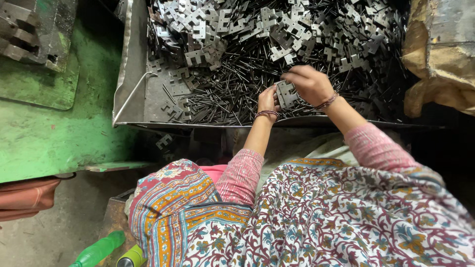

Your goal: The person repeatedly picks up small metal brackets and pins from a metal tray and assembles them by hand. The assembled units are placed back into the same tray. The person works continuously with both hands, handling one unit at a time.

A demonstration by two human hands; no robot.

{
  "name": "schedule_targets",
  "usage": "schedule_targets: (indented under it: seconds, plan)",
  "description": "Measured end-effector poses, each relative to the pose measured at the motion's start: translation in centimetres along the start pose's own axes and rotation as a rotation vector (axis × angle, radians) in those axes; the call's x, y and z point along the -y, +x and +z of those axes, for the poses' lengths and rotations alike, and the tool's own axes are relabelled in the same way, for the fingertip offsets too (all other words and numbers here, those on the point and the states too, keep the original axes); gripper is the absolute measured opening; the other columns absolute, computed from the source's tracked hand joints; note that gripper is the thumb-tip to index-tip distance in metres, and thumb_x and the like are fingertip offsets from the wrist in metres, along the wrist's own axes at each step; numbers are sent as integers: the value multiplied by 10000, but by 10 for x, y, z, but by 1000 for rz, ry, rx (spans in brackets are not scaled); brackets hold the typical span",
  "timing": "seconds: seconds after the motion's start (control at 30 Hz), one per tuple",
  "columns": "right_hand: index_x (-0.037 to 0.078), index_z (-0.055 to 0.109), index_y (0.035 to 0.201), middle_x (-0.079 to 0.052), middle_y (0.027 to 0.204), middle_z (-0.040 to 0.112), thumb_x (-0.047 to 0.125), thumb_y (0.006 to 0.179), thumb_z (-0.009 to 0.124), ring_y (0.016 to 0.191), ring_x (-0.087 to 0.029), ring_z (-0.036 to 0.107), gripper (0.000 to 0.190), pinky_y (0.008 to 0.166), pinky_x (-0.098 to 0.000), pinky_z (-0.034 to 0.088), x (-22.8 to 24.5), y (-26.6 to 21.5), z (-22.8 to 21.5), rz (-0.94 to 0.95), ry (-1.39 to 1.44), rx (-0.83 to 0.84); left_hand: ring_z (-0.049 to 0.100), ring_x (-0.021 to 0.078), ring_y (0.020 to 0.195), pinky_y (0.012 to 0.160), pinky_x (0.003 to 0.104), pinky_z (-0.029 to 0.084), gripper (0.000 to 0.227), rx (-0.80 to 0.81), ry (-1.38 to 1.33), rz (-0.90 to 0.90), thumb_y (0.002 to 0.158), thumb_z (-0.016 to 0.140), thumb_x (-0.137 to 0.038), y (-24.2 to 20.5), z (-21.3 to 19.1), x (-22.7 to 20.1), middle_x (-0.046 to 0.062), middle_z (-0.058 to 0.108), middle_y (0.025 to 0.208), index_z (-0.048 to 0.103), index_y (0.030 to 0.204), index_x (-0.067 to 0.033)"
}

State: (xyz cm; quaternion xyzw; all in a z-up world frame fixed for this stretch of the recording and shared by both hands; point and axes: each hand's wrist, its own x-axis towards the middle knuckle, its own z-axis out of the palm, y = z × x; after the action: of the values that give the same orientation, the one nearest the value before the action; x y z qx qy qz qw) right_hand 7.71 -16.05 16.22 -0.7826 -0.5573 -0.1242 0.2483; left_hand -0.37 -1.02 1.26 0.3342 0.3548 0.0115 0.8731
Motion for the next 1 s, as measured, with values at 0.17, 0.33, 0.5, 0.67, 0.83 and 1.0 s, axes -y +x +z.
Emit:
schedule_targets:
  seconds: [0.17, 0.33, 0.5, 0.67, 0.83, 1.0]
  plan:
    - [58, 685, 1306, -189, 1220, 696, 101, 972, 697, 1064, -346, 703, 337, 920, -403, 575, 17, -19, 18, 581, 255, -81, 641, 100, 695, 540, 250, 484, 195, 19, 62, -12, 1002, 533, -229, -2, 7, -5, -6, 707, 899, 658, 1121, -138]
    - [-18, 656, 1328, -280, 1284, 622, 94, 902, 705, 1017, -412, 669, 443, 896, -426, 546, 53, -28, 51, 588, 295, -92, 645, 105, 712, 521, 268, 493, 195, 50, 57, 74, 997, 539, -107, 8, -1, 8, -1, 692, 924, 659, 1150, -94]
    - [48, 747, 1180, -165, 1171, 720, 61, 898, 700, 1049, -372, 691, 286, 891, -405, 547, 48, -27, 54, 665, 220, -167, 644, 114, 700, 553, 293, 545, 217, 18, 30, 56, 977, 537, -67, 14, -4, 10, 13, 682, 912, 656, 1156, -92]
    - [48, 764, 1060, -102, 978, 758, 46, 877, 747, 921, -268, 739, 184, 819, -335, 572, 42, -15, 40, 815, 398, -230, 621, 110, 656, 523, 275, 504, 190, 47, 45, 58, 995, 541, -119, 14, -5, 10, 3, 673, 866, 648, 1149, -83]
    - [83, 737, 1167, -52, 968, 762, 36, 881, 744, 870, -205, 729, 290, 751, -277, 588, 42, 10, 6, 945, 609, -232, 652, 130, 681, 571, 305, 571, 192, 36, -65, 61, 1065, 534, -197, 10, 0, 5, 13, 658, 852, 614, 1196, -82]
    - [-4, 712, 1148, -153, 1112, 692, -64, 876, 724, 933, -289, 726, 279, 804, -349, 594, 41, 17, -14, 470, 255, -255, 764, 289, 794, 617, 389, 645, 306, 77, -66, 17, 1051, 446, -286, -1, 5, 0, 134, 748, 943, 604, 1157, -46]
